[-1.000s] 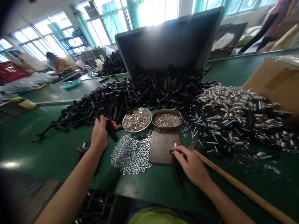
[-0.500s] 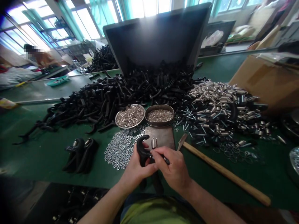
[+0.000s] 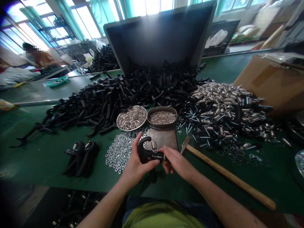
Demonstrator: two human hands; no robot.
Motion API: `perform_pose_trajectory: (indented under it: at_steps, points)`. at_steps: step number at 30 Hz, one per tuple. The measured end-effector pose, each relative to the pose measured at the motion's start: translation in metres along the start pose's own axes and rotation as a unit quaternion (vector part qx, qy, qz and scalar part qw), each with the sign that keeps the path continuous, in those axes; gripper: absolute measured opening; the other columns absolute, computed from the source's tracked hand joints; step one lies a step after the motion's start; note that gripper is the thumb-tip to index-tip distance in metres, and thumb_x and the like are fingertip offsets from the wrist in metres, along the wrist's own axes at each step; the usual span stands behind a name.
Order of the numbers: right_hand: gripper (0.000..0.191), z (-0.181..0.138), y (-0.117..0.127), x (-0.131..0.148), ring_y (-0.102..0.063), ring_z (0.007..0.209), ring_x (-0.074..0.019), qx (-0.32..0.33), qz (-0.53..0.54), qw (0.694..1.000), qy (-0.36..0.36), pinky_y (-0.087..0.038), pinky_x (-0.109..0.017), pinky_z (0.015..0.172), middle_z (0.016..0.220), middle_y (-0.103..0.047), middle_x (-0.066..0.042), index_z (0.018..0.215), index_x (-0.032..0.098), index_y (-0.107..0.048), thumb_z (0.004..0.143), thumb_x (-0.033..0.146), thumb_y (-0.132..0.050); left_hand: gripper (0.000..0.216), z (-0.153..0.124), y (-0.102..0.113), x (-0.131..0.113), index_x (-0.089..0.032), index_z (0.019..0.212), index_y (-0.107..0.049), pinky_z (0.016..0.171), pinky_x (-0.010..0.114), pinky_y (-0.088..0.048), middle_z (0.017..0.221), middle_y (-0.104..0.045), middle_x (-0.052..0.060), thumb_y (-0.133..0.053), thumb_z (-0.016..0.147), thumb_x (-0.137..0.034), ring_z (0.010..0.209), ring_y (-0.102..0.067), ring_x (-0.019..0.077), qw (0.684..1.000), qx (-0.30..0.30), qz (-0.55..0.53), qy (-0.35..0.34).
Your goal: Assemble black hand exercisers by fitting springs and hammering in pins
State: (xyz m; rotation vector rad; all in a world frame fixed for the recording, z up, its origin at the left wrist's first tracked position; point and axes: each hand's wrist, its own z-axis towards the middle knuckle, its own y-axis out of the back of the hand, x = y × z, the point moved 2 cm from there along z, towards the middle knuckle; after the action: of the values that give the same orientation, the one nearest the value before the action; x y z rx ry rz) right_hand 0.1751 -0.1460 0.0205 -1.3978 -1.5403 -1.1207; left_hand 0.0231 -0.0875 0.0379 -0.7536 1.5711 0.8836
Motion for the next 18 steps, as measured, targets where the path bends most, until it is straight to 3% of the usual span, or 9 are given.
perform_pose_trajectory:
  at_steps: [1,3,8,13,18]
  points:
    - [0.054,0.004,-0.002,0.002,-0.054,0.057,-0.0141,0.042,0.012,0.999,-0.007,-0.041,-0.023,0.045,0.067,-0.058,-0.002,0.099,0.016,-0.057,0.090,0.061,-0.028,0.097,0.000,0.000,0.002,-0.030,0.142,-0.018,0.088,0.035,-0.048,0.109,-0.061,0.003,-0.074,0.064,-0.018,0.092,-0.061,0.0189,1.000,0.018,0.022,0.000]
    - [0.047,0.011,-0.005,0.009,-0.057,0.071,-0.0160,0.066,-0.005,0.998,0.022,-0.045,-0.024,0.054,0.083,-0.062,-0.005,0.094,0.016,-0.059,0.086,0.059,-0.042,0.096,-0.001,-0.001,0.007,-0.030,0.142,-0.021,0.089,0.038,-0.048,0.110,-0.062,0.003,-0.075,0.064,-0.020,0.095,-0.061,0.0211,0.998,0.039,0.042,0.004]
    - [0.023,0.017,-0.013,0.020,-0.056,0.081,-0.0195,-0.064,-0.151,0.982,0.091,-0.044,-0.031,0.071,0.084,-0.063,-0.006,0.085,0.017,-0.057,0.089,0.036,-0.044,0.087,-0.006,-0.006,0.019,-0.028,0.137,-0.027,0.088,0.036,-0.050,0.121,-0.057,0.005,-0.074,0.065,-0.020,0.101,-0.060,0.0207,0.999,-0.003,-0.040,0.011]
    - [0.020,0.010,-0.015,0.026,-0.058,0.081,-0.0212,-0.049,-0.289,0.952,0.089,-0.041,-0.032,0.072,0.083,-0.062,-0.008,0.081,0.017,-0.052,0.090,0.032,-0.042,0.084,-0.009,-0.003,0.022,-0.025,0.130,-0.034,0.095,0.038,-0.045,0.119,-0.057,0.005,-0.078,0.059,-0.022,0.108,-0.057,0.0229,0.999,0.011,0.029,-0.032]
    - [0.021,0.012,-0.013,0.023,-0.061,0.082,-0.0218,-0.039,-0.363,0.927,0.081,-0.041,-0.032,0.072,0.087,-0.065,-0.011,0.087,0.014,-0.054,0.091,0.027,-0.038,0.079,-0.002,-0.006,0.022,-0.024,0.128,-0.035,0.090,0.037,-0.047,0.112,-0.059,0.004,-0.074,0.059,-0.018,0.101,-0.059,0.0215,0.995,0.051,0.070,-0.041]
